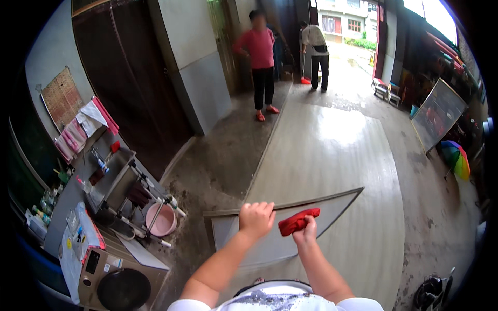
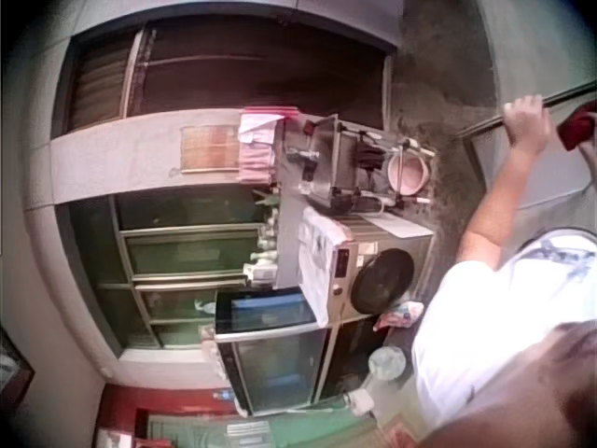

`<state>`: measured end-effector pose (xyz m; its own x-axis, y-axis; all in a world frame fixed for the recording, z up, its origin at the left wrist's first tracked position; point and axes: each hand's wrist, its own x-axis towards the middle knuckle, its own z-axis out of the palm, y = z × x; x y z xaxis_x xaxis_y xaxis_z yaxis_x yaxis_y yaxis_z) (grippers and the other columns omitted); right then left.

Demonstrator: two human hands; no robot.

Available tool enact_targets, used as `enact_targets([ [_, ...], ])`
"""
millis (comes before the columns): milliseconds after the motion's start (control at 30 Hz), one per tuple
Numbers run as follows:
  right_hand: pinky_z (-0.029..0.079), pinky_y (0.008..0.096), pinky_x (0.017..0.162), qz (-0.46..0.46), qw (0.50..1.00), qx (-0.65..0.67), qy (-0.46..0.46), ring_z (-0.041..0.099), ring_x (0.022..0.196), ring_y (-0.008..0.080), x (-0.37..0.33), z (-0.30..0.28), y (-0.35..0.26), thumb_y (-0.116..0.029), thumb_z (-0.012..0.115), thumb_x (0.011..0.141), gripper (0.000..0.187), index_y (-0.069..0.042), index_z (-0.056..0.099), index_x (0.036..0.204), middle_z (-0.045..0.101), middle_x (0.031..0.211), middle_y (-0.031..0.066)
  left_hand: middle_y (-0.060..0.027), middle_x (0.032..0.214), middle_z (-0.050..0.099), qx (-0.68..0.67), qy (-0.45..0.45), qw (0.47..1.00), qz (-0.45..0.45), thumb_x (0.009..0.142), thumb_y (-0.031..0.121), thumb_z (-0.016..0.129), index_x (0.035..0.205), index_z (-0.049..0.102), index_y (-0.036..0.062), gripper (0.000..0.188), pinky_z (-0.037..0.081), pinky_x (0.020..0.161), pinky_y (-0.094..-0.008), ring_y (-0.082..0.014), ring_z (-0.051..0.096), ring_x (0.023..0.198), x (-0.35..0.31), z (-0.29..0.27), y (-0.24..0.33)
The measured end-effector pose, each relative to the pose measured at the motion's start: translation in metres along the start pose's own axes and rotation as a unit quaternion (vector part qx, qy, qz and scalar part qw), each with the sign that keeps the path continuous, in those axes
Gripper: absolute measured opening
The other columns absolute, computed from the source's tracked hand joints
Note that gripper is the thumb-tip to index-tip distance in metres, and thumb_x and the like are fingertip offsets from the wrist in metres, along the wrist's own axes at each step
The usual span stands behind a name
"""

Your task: The person wipes a window screen with a cloth, cleaning both the mesh surface and the metal frame.

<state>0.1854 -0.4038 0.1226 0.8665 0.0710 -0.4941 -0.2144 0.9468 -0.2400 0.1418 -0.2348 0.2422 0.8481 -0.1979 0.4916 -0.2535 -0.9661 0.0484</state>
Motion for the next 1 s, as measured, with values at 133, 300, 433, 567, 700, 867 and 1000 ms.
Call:
enact_targets([
  [133, 0.049, 0.0405, 0.086, -0.034, 0.999, 0.026, 0.006, 0.058, 0.09, 0.0252, 0.004, -0.011, -0.022, -0.009, 0.047, 0.086, 0.011, -0.005, 0.051, 0.095, 0.059, 0.093, 0.0078, 0.002, 0.08, 0.063, 0.004, 0.015, 1.0, 0.017, 0.078, 0.025, 0.065, 0.098, 0.068, 0.0148, 0.023, 0.041, 0.064, -0.0356, -0.0175, 0.06, 0.071, 0.001, 0.004, -0.007],
  [300, 0.047, 0.0446, 0.09, -0.071, 0.996, 0.034, 0.036, 0.058, 0.098, 0.0265, 0.003, -0.018, -0.048, -0.016, 0.046, 0.086, 0.021, -0.006, 0.053, 0.103, 0.06, 0.104, 0.0083, 0.0031, 0.076, 0.063, 0.005, 0.014, 0.999, 0.029, 0.076, 0.021, 0.066, 0.095, 0.069, 0.0157, 0.02, 0.041, 0.062, -0.0349, -0.0163, 0.059, 0.067, 0.007, 0.009, -0.005],
  [433, 0.045, 0.0471, 0.094, -0.108, 0.992, 0.06, 0.01, 0.056, 0.106, 0.0265, -0.012, -0.01, -0.056, -0.029, 0.048, 0.09, 0.029, -0.009, 0.053, 0.111, 0.059, 0.113, 0.0068, 0.0041, 0.074, 0.062, 0.006, 0.038, 0.998, 0.046, 0.076, 0.016, 0.065, 0.092, 0.07, 0.0166, 0.017, 0.04, 0.061, -0.0348, -0.0162, 0.059, 0.066, 0.009, 0.017, -0.012],
  [567, 0.044, 0.0477, 0.098, -0.128, 0.989, 0.078, -0.011, 0.051, 0.116, 0.0261, -0.026, 0.0, -0.063, -0.046, 0.042, 0.095, 0.045, -0.013, 0.049, 0.124, 0.053, 0.125, 0.0036, 0.0048, 0.074, 0.063, -0.009, 0.043, 0.998, 0.053, 0.076, 0.014, 0.065, 0.092, 0.071, 0.0187, 0.018, 0.04, 0.06, -0.0347, -0.0162, 0.059, 0.066, 0.011, 0.018, -0.016],
  [700, 0.046, 0.0465, 0.095, -0.119, 0.991, 0.056, -0.013, 0.052, 0.115, 0.0271, -0.032, 0.006, -0.07, -0.049, 0.036, 0.097, 0.049, -0.013, 0.047, 0.127, 0.054, 0.126, 0.0029, 0.0052, 0.075, 0.063, -0.025, 0.043, 0.997, 0.06, 0.076, 0.014, 0.065, 0.092, 0.071, 0.0202, 0.018, 0.041, 0.061, -0.0351, -0.0165, 0.059, 0.066, 0.015, 0.021, -0.018],
  [867, 0.051, 0.0419, 0.087, -0.159, 0.984, -0.022, -0.074, 0.059, 0.104, 0.0251, -0.025, -0.003, -0.091, -0.041, 0.036, 0.098, 0.042, -0.01, 0.05, 0.123, 0.06, 0.116, 0.0044, 0.0046, 0.077, 0.064, -0.024, 0.026, 0.997, 0.068, 0.077, 0.014, 0.065, 0.093, 0.071, 0.0197, 0.018, 0.041, 0.063, -0.0358, -0.0172, 0.06, 0.068, 0.022, 0.023, -0.014],
  [1000, 0.053, 0.0355, 0.082, -0.212, 0.959, -0.165, -0.089, 0.059, 0.102, 0.0215, -0.017, -0.013, -0.111, -0.02, 0.05, 0.096, 0.036, -0.004, 0.044, 0.128, 0.059, 0.113, 0.0117, 0.0042, 0.079, 0.065, -0.015, 0.004, 0.998, 0.054, 0.078, 0.015, 0.064, 0.094, 0.071, 0.0196, 0.017, 0.041, 0.065, -0.0363, -0.018, 0.06, 0.07, 0.024, 0.023, -0.014],
])
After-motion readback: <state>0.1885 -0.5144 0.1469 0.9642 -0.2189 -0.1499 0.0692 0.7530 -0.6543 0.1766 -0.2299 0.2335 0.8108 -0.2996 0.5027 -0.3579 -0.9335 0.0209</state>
